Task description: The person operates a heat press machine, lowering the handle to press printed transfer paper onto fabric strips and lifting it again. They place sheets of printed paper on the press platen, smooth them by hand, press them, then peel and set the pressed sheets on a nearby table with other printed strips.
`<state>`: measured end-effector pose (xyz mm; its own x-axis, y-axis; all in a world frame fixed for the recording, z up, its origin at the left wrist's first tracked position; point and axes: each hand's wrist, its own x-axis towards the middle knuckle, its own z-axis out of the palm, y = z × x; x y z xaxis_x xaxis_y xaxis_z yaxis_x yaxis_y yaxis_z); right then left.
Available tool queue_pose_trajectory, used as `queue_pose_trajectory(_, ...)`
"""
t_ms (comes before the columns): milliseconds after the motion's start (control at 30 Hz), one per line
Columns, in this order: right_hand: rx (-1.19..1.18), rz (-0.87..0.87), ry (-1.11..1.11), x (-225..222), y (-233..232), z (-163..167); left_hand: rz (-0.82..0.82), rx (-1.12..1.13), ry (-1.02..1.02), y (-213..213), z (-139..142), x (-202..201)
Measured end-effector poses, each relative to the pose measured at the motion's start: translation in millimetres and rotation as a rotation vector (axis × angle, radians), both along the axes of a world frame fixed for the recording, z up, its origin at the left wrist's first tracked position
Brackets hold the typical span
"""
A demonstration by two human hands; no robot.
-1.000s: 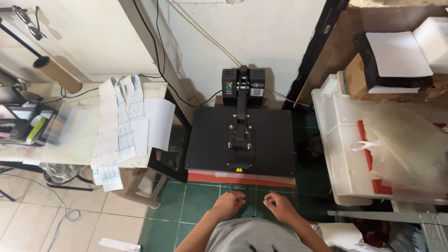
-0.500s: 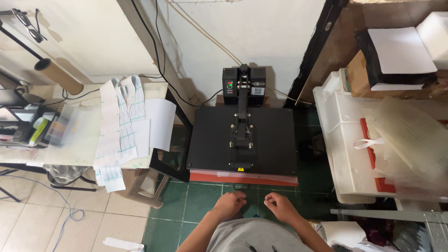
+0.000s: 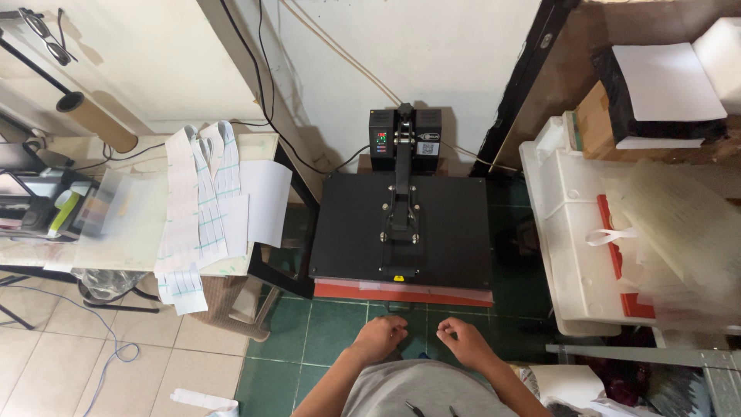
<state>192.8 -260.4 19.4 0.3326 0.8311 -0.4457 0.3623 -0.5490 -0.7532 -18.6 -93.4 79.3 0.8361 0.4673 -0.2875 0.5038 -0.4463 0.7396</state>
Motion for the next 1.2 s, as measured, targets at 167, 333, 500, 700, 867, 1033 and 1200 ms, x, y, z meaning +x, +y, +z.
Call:
queue_pose_trajectory(167, -0.007, -0.02, 0.009, -0.4, -0.9, 1.4, -0.005, 0.02, -0.009, -0.2, -1.4, 0.7)
queue_pose_trajectory(333, 0.006, 0.0, -0.008, -0.3, -0.6, 3.0, -0.006, 0.004, 0.013, -0.8, 2.6, 1.5)
queue_pose_trajectory(500, 0.039, -0.004, 0.001, -0.1, -1.3, 3.9, 0.003, -0.007, 0.01, -1.7, 7.5, 1.2)
queue_pose_trajectory(700, 0.018, -0.009, 0.001, -1.3, -0.7, 6.9, 0.008, -0.012, 0.045, -2.5, 11.3, 1.6)
queue_pose_trajectory(867, 0.059, 0.0, -0.008, -2.1, -1.4, 5.9, 0.016, -0.029, 0.073, -3.8, 11.2, 1.1)
queue_pose_trajectory(1033, 0.052, -0.003, -0.024, -0.7, -2.7, 1.4, 0.01, -0.033, 0.084, -5.2, 13.1, 2.0)
queue_pose_trajectory(1200, 0.027, -0.001, -0.027, 2.3, -3.8, -1.5, 0.01, -0.036, 0.113, -5.5, 17.7, 4.5)
